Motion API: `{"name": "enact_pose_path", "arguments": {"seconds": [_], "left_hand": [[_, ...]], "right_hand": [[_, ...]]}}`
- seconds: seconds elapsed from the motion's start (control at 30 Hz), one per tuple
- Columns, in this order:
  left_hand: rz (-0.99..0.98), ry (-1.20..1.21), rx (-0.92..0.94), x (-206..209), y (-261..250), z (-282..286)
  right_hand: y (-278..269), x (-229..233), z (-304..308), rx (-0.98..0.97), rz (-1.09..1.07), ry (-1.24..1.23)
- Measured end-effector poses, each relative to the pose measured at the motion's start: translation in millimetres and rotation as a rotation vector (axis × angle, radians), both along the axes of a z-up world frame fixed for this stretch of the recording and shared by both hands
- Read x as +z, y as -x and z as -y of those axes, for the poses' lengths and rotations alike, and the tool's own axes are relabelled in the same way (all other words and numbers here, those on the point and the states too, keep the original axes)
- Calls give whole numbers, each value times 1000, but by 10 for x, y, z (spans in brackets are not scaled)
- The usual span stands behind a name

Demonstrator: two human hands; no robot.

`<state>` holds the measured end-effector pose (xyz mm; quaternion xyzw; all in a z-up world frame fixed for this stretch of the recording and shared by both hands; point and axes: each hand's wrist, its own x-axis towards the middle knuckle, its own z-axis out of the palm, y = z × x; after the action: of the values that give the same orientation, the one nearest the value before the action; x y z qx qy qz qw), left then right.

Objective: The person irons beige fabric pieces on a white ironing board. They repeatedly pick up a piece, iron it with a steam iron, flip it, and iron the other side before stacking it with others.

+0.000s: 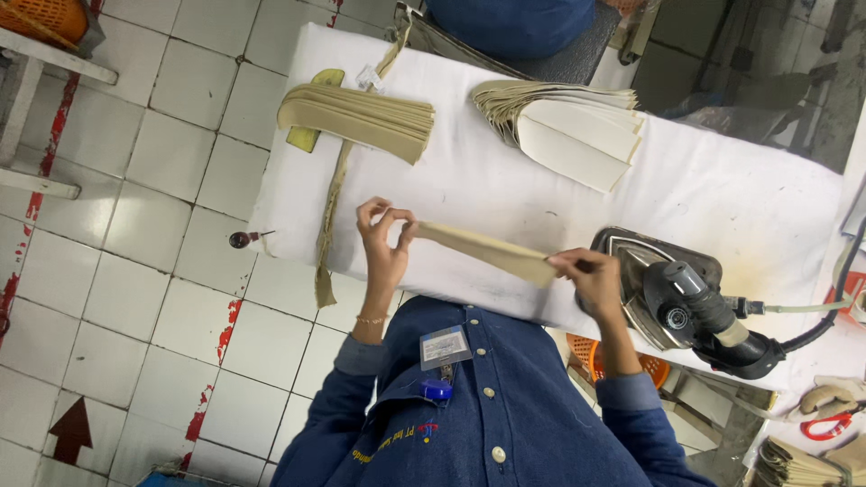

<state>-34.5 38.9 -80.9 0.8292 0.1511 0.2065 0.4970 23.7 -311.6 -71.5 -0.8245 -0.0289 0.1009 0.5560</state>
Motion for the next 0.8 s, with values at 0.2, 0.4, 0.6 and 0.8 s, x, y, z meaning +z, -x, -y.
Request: {"name": "enact_pose_path", "arguments": {"seconds": [0.2,0.4,0.6,0.8], "left_hand": [[-366,-489,-36,-961,-22,-269],[173,-988,-214,-1132,129,-104],[68,-873,-316,-661,357,30],[0,-912,-336,-745,331,82]], "right_hand": [[23,-544,-398,221,115,441],[364,-818,-782,444,559,582],[487,-723,-605,551,625,705],[601,-665,-630,631,517,705]]}}
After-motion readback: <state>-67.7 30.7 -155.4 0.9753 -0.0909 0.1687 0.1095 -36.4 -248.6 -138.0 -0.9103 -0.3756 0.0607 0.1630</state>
